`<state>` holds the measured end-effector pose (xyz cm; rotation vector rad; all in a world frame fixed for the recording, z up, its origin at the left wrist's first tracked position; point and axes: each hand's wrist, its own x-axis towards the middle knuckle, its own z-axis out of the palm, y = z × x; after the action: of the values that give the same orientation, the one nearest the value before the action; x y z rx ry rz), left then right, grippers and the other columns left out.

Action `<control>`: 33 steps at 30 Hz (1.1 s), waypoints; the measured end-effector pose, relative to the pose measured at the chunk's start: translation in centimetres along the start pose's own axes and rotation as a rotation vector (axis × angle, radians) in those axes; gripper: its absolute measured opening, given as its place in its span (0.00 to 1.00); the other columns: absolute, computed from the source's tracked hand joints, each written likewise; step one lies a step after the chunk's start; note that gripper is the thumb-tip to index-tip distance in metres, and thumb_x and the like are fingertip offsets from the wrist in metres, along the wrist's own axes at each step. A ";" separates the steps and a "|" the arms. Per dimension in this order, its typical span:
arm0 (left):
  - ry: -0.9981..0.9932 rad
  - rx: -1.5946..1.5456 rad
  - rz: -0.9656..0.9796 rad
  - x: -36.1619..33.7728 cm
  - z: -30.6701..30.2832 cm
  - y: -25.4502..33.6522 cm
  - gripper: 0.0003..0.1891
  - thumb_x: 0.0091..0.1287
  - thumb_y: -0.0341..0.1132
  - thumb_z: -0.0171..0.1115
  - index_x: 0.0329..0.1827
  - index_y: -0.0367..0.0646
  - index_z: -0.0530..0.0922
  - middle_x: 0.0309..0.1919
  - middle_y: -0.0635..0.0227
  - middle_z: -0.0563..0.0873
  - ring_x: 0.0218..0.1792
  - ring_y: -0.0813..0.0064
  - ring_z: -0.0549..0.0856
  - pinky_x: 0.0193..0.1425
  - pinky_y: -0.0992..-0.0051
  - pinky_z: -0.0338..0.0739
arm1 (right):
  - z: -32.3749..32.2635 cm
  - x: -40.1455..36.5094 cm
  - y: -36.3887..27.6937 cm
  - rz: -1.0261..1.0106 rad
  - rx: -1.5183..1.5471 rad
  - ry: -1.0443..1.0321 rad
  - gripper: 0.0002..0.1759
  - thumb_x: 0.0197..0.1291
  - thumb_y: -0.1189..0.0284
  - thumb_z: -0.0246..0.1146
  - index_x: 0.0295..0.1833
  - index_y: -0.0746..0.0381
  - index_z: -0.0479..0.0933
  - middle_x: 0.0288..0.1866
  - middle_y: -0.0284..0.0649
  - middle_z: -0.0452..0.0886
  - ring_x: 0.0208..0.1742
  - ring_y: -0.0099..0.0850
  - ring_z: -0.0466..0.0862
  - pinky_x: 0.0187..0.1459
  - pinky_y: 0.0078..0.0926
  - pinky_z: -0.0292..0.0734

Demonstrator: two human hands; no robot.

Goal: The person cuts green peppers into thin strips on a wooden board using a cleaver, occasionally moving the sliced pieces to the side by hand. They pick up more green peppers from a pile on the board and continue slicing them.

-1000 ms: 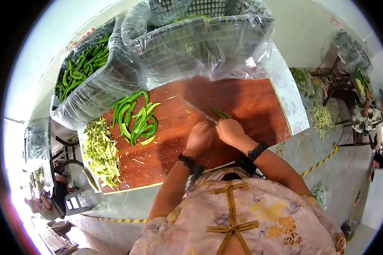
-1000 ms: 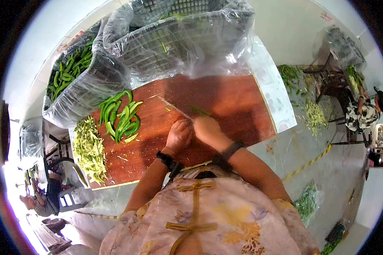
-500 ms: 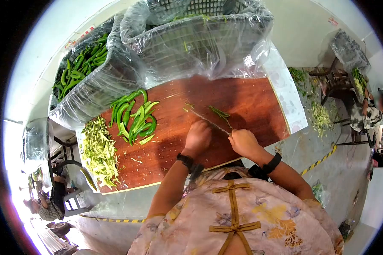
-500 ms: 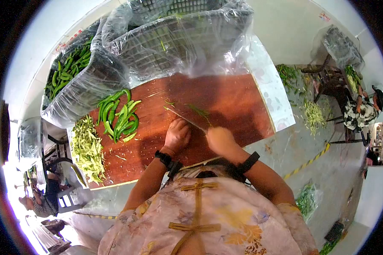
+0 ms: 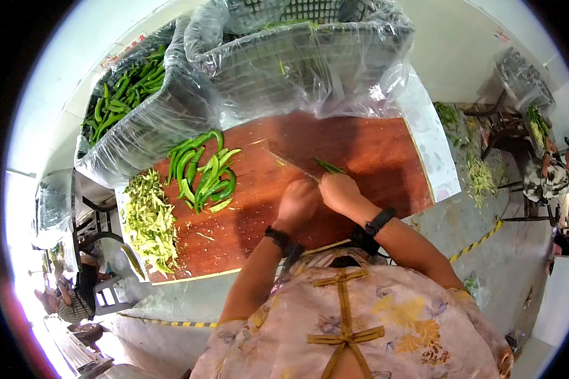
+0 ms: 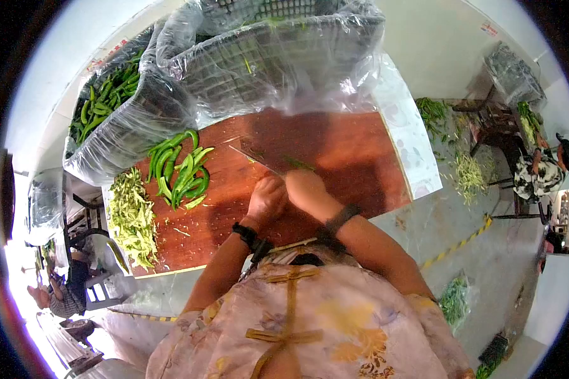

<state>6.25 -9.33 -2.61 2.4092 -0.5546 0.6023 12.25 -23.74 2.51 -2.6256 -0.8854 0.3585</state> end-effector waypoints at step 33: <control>0.130 0.709 -0.765 -8.9 -12.6 -4.8 0.12 0.52 0.34 0.58 0.40 0.47 0.79 0.37 0.64 0.79 0.44 0.60 0.76 0.47 0.60 0.70 | -1.8 -5.4 4.1 0.074 0.053 0.022 0.16 0.57 0.65 0.59 0.27 0.69 0.73 0.23 0.57 0.75 0.29 0.55 0.77 0.32 0.48 0.72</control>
<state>-2.11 4.25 -0.29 2.8875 0.7495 0.6565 10.91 -30.56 3.17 -2.6138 -0.7631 0.3663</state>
